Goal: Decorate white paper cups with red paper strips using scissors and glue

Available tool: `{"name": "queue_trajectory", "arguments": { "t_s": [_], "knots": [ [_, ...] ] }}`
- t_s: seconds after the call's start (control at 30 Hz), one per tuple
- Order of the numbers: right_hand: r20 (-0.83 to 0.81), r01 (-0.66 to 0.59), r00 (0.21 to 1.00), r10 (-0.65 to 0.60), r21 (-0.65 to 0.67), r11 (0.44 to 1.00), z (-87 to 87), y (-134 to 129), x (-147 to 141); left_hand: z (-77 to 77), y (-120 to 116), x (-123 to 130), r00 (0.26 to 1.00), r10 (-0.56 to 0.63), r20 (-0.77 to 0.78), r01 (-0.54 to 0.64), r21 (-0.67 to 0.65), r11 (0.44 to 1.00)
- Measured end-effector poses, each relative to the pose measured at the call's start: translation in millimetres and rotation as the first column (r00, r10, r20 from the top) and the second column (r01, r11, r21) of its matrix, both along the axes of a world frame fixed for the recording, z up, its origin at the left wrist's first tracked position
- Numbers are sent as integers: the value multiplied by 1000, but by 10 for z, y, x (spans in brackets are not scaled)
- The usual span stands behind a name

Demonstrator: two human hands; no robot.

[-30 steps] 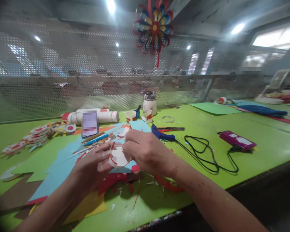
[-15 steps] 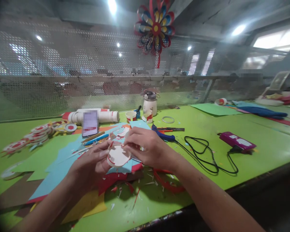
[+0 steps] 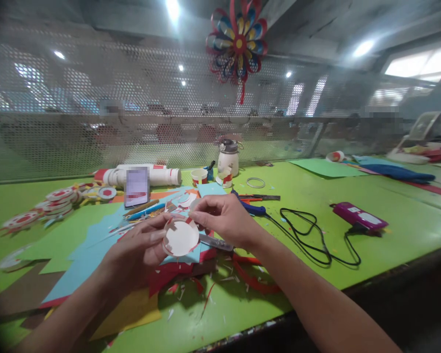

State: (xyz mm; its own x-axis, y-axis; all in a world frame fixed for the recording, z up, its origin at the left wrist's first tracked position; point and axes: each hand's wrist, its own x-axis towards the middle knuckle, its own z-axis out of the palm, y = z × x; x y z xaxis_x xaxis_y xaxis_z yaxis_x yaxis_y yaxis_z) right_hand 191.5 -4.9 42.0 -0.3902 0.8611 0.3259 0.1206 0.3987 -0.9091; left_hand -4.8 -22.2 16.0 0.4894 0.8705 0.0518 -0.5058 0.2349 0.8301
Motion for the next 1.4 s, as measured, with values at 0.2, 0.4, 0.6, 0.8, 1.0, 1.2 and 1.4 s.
{"name": "queue_trajectory", "arguments": {
  "t_s": [0.2,0.4,0.6,0.8,1.0,1.2,1.4],
  "knots": [
    [-27,-28,999,26,-82,996,-12,20,0,-21,6,9,1000,6,31,-6,-2,1000],
    [-24,-37,999,36,-52,998,-3,22,-8,-20,26,29,997,10,78,-8,-19,1000],
    [-67,-15,998,13,-35,999,5,13,1,3,10,25,999,36,34,-37,14,999],
    [-50,7,999,5,230,973,19,-39,28,-18,15,11,995,89,-42,-84,106,991],
    [-84,-2,996,33,346,938,49,-94,75,-52,-9,19,996,16,-91,14,321,947],
    [-126,-34,989,73,285,958,61,-91,65,-31,-44,45,988,87,-127,-15,482,876],
    [-100,-46,992,81,315,948,66,-107,79,-43,-39,62,957,232,-174,-64,653,755]
  ]
}}
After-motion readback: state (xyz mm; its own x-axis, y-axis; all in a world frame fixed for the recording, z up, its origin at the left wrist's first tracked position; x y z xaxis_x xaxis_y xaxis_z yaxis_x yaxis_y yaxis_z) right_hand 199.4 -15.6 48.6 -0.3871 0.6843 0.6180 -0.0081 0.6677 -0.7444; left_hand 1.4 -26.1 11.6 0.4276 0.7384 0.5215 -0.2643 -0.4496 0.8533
